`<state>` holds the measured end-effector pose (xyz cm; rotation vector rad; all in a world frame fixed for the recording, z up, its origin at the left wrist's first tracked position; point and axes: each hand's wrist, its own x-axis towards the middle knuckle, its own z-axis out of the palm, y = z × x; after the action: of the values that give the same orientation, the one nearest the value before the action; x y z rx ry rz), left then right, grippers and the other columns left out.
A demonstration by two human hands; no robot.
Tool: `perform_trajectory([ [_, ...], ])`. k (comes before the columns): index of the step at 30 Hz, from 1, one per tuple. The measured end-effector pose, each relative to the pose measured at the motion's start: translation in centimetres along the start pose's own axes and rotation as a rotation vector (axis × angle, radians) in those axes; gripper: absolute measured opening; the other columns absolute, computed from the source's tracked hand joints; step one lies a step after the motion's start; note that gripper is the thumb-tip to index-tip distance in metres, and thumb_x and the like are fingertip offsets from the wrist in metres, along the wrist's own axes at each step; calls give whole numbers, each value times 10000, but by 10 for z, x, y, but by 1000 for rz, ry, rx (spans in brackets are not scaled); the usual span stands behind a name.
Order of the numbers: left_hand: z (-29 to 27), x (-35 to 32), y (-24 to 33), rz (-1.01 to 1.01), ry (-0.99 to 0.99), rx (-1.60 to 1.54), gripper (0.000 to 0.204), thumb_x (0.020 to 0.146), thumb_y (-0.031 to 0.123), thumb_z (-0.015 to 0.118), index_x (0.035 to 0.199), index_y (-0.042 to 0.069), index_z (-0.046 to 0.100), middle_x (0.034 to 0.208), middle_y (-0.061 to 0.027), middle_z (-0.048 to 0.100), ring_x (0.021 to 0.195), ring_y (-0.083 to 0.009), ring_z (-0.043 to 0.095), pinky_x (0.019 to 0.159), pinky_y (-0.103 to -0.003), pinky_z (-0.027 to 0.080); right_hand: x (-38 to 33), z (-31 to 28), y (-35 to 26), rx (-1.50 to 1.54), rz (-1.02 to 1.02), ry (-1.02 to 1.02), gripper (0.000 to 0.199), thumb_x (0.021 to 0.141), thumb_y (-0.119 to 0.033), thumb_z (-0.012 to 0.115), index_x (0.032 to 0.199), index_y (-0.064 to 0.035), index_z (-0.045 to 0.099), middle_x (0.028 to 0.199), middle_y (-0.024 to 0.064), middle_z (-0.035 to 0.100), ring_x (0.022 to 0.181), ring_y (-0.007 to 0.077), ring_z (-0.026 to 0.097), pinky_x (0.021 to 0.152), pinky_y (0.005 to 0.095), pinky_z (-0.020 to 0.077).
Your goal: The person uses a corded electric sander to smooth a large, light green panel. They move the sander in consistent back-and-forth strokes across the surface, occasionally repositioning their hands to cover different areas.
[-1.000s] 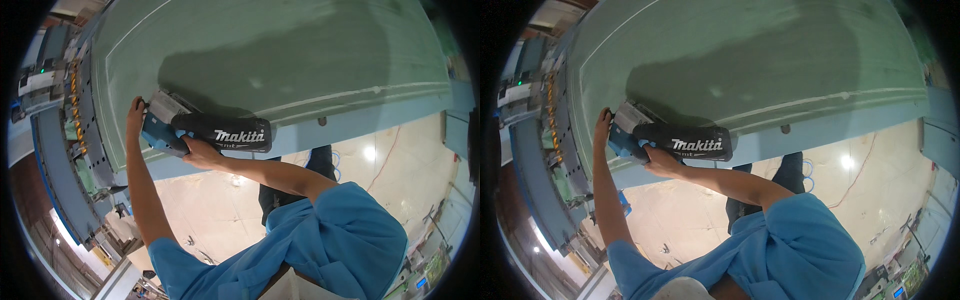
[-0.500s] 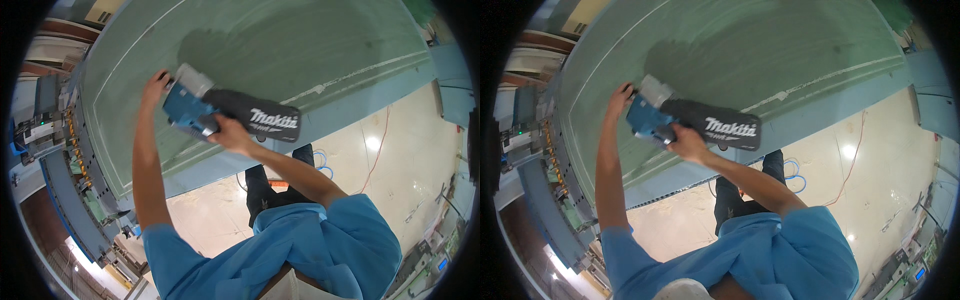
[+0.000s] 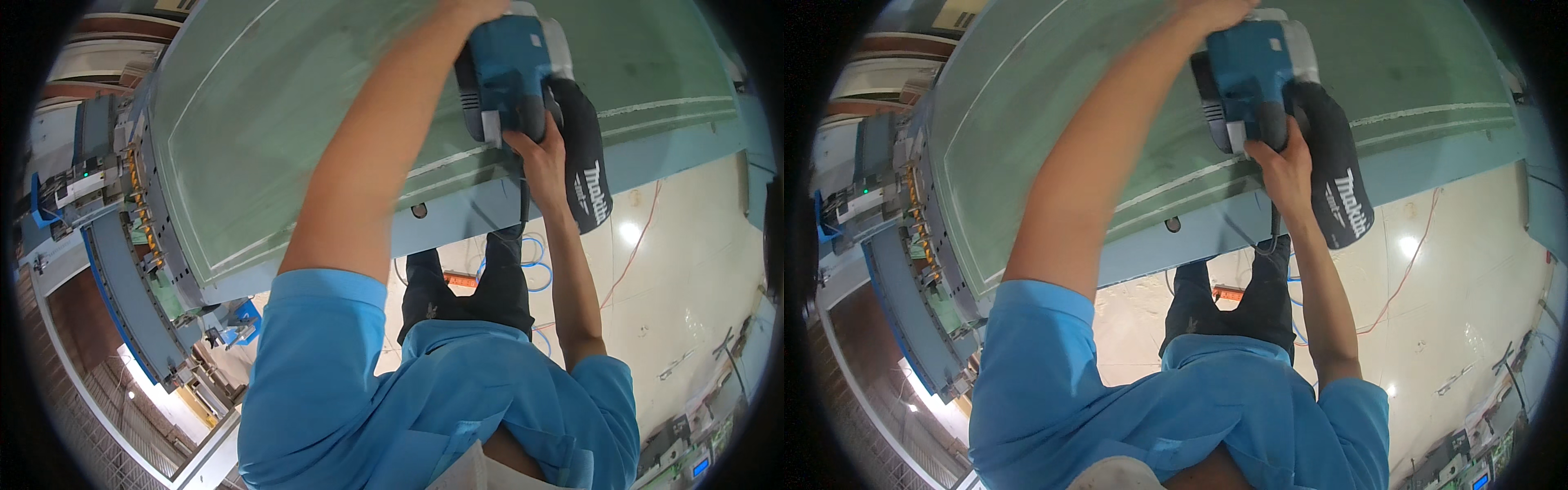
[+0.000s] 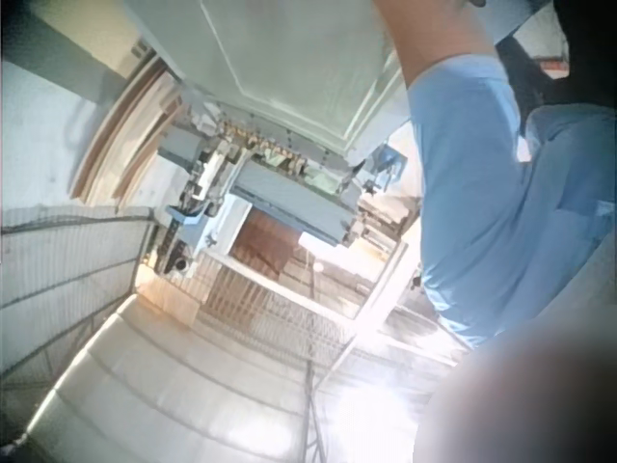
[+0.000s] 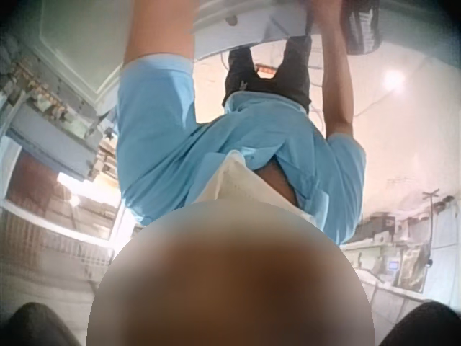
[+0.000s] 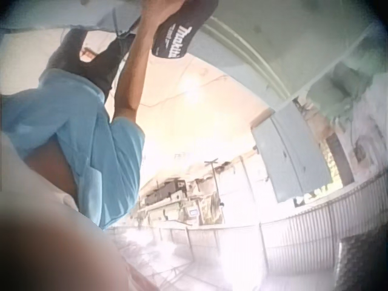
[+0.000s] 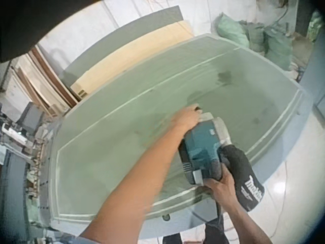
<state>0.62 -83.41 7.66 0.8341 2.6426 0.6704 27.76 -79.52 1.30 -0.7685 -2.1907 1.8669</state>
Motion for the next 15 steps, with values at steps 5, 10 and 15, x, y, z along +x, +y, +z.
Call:
perform_trajectory([
  [5, 39, -21, 27, 132, 39, 107, 482, 1018, 418, 507, 1449, 210, 568, 1449, -119, 594, 1319, -350, 561, 1077, -489, 456, -37, 12, 21, 173, 89, 91, 455, 797, -119, 738, 1213, -1, 596, 986, 74, 647, 890, 174, 602, 823, 303, 488],
  [10, 59, -52, -14, 191, -18, 142, 433, 1002, 461, 533, 1406, 314, 580, 1387, -106, 621, 1288, -341, 592, 1049, -485, 497, -82, 73, 40, 342, 111, 28, 456, 822, 3, 734, 1238, -38, 553, 950, 20, 617, 862, 118, 583, 786, 270, 482],
  [15, 39, -119, -102, 125, 35, 71, 458, 989, 464, 537, 1427, 333, 558, 1439, -51, 605, 1287, -305, 597, 1037, -464, 504, -125, 159, 54, 372, 118, -99, 490, 853, 19, 765, 1266, -60, 514, 933, 0, 584, 827, 98, 577, 747, 272, 501],
])
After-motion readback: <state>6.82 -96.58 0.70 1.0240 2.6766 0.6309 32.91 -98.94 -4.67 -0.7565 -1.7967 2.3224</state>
